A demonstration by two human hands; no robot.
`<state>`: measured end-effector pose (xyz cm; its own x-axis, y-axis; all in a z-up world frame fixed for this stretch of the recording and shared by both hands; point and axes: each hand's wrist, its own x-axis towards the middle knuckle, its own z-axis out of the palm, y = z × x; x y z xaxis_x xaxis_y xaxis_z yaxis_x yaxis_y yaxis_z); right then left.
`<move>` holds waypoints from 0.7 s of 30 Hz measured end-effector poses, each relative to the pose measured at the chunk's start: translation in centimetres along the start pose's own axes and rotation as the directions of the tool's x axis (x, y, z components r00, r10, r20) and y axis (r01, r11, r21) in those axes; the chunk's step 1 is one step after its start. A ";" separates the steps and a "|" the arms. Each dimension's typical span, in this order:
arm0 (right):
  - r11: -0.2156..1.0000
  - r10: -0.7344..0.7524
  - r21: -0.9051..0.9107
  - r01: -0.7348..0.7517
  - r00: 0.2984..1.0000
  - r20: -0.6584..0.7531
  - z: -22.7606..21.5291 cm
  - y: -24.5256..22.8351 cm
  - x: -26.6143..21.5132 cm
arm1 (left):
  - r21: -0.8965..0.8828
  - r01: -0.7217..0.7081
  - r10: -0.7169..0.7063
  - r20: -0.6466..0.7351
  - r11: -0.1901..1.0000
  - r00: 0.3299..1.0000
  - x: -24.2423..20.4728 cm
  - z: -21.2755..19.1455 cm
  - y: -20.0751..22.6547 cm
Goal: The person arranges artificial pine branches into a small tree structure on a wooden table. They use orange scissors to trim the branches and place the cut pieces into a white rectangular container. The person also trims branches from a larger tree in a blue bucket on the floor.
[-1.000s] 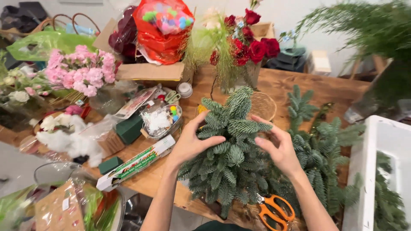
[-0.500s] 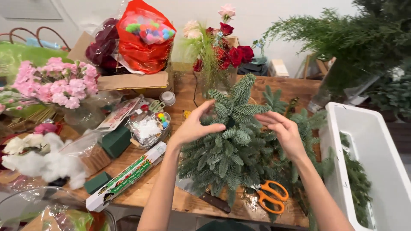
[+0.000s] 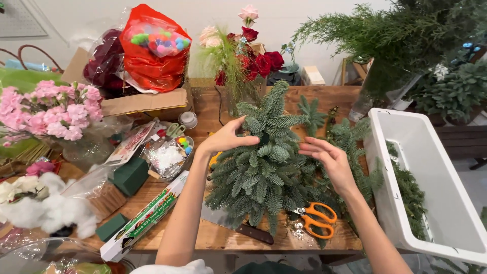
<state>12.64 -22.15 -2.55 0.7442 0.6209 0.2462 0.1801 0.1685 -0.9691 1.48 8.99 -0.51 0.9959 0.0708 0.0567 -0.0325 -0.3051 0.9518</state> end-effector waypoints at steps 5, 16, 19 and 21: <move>0.999 0.037 -0.025 -0.040 0.994 -0.101 -1.0 1.5 -1.5 | -0.013 -0.073 0.073 0.011 0.997 0.997 1.2 -1.0 -3.5; 0.970 0.138 -0.166 -0.176 0.966 -0.218 -3.5 7.7 -5.0 | -0.041 -0.051 0.051 -0.008 0.998 0.999 -0.6 0.1 0.3; 0.978 0.096 -0.164 -0.130 0.975 -0.203 -3.0 6.9 -3.5 | -0.053 -0.075 0.073 -0.044 0.996 0.996 -0.2 0.0 -0.8; 0.981 0.070 -0.162 -0.102 0.979 -0.191 -1.8 4.6 -2.3 | -0.065 -0.117 0.113 -0.066 0.991 0.991 -0.4 0.3 -0.9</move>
<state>12.90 -24.15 -7.56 0.8642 0.4735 0.1703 0.2050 -0.0223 -0.9785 1.15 8.90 -1.46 0.9781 0.0987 0.1833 -0.1541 -0.2490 0.9562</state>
